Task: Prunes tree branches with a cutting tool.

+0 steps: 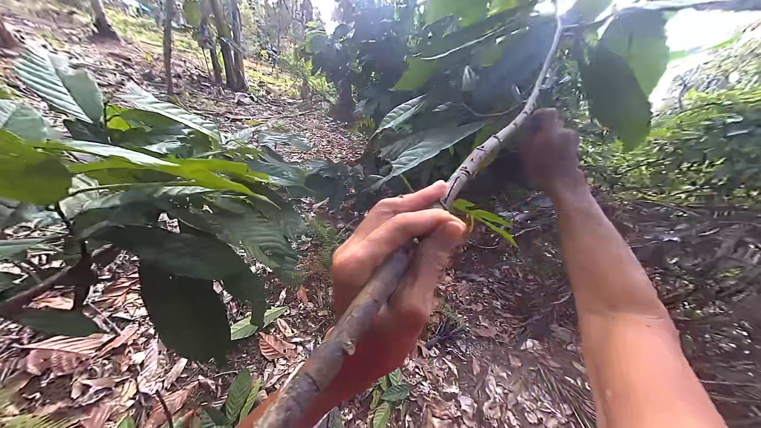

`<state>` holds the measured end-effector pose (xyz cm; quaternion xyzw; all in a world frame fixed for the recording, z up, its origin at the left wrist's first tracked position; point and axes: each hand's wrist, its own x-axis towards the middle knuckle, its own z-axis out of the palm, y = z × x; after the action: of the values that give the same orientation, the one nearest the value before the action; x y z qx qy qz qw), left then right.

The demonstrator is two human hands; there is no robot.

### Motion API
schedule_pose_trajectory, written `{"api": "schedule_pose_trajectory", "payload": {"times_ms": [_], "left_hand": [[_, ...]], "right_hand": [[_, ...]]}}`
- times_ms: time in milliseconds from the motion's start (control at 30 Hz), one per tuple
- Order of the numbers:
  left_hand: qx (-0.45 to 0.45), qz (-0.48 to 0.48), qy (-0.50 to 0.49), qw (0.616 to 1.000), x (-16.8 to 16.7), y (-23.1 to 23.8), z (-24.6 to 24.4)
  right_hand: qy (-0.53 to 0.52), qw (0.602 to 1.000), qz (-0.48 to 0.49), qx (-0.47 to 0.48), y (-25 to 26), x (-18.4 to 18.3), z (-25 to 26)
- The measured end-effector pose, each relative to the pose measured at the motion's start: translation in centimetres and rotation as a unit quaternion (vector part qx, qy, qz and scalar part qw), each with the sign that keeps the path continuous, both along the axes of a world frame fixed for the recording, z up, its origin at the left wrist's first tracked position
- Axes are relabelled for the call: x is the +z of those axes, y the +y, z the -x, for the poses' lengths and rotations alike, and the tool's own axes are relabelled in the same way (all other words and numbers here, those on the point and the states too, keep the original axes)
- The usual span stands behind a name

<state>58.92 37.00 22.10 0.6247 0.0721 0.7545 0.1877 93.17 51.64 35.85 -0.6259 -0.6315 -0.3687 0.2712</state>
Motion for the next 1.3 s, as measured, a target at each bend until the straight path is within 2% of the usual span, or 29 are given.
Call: {"api": "schedule_pose_trajectory", "payload": {"times_ms": [167, 367, 533, 667, 833, 1033, 1200, 1300], "left_hand": [[0.038, -0.041, 0.009, 0.998, 0.2, 0.9, 0.6], [0.043, -0.166, 0.010, 0.985, 3.1, 7.7, -0.3], [0.000, -0.078, 0.079, 0.994, 7.8, 12.9, -4.9], [-0.027, -0.110, 0.058, 0.992, 10.5, 16.0, -8.9], [0.007, -0.148, 0.064, 0.987, 12.3, 17.3, -10.6], [0.032, -0.165, 0.025, 0.986, 14.0, 16.0, -12.0], [0.007, -0.066, -0.031, 0.997, 14.5, 14.3, -13.8], [0.033, -0.028, -0.044, 0.998, 14.7, 14.6, -13.6]], "right_hand": [[0.001, 0.998, -0.038, 0.043, 1.4, -1.8, -0.2], [0.055, 0.996, -0.035, 0.054, 0.9, -2.1, 3.1], [0.075, 0.997, 0.010, 0.020, -0.9, -1.2, 6.5], [0.055, 0.998, 0.023, -0.021, -2.5, 0.0, 8.4], [0.026, 0.996, 0.012, -0.083, -3.4, 2.2, 9.0], [0.012, 0.992, -0.001, -0.123, -4.8, 3.1, 8.8], [0.049, 0.990, 0.009, -0.129, -4.1, 4.2, 9.6], [0.065, 0.990, 0.011, -0.122, -2.5, 4.6, 10.8]]}}
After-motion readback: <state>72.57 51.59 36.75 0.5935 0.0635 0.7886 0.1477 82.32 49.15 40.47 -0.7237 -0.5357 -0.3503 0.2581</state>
